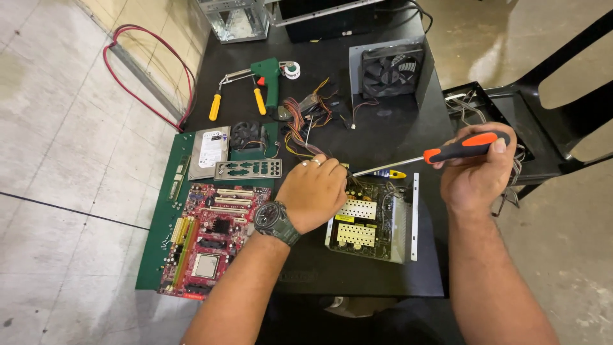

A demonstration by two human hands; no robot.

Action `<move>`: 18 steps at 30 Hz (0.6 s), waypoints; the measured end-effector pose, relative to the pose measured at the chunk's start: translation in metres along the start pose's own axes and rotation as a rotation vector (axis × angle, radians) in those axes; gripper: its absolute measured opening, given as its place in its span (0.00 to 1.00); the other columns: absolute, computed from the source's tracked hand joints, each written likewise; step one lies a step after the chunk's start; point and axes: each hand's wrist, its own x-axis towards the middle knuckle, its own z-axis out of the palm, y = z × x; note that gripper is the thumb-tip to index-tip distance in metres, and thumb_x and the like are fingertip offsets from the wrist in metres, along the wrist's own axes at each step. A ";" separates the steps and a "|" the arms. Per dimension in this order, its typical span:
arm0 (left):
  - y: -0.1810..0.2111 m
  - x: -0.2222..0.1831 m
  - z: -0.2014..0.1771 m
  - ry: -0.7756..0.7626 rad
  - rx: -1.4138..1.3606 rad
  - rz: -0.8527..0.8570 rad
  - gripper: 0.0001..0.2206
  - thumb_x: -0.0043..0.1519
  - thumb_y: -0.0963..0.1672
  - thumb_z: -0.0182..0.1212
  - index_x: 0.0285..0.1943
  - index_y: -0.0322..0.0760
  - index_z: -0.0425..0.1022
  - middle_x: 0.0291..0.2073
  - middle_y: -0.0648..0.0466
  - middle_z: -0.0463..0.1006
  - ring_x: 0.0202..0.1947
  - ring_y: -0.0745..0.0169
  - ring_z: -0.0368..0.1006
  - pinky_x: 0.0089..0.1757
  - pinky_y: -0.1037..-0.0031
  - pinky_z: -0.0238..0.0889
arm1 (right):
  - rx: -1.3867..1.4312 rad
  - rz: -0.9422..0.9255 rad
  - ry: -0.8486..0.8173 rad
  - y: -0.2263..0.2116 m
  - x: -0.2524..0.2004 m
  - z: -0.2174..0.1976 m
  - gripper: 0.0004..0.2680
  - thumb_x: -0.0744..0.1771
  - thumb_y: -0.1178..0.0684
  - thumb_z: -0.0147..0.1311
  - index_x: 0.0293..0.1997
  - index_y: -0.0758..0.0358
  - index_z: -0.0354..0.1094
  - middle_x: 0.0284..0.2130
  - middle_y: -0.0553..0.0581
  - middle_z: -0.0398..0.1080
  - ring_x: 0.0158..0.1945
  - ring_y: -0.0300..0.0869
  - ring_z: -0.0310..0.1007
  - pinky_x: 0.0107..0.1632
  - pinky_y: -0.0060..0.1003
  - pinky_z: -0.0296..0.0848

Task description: Cleaning dust from power supply cables with a brush and using a screwdriver to work on the power supply unit on a repair bench.

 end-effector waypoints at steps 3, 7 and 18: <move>0.000 -0.002 0.000 -0.018 -0.018 0.007 0.06 0.61 0.44 0.53 0.33 0.41 0.73 0.32 0.57 0.74 0.37 0.53 0.69 0.32 0.61 0.64 | -0.051 -0.013 -0.008 -0.002 -0.001 0.003 0.17 0.71 0.36 0.44 0.45 0.62 0.60 0.23 0.59 0.59 0.17 0.45 0.59 0.22 0.38 0.68; 0.001 -0.002 -0.006 -0.059 -0.090 0.009 0.06 0.61 0.44 0.51 0.33 0.39 0.71 0.32 0.54 0.72 0.35 0.51 0.67 0.31 0.59 0.63 | -0.049 0.003 0.003 -0.006 -0.002 0.006 0.17 0.71 0.35 0.44 0.44 0.61 0.60 0.22 0.59 0.58 0.18 0.45 0.58 0.22 0.38 0.68; -0.002 -0.006 -0.011 -0.151 -0.280 -0.004 0.09 0.61 0.44 0.50 0.28 0.40 0.61 0.27 0.54 0.65 0.31 0.51 0.61 0.29 0.56 0.56 | 0.038 0.031 -0.051 -0.007 -0.001 0.002 0.14 0.70 0.39 0.46 0.45 0.59 0.61 0.29 0.60 0.64 0.21 0.48 0.67 0.22 0.34 0.69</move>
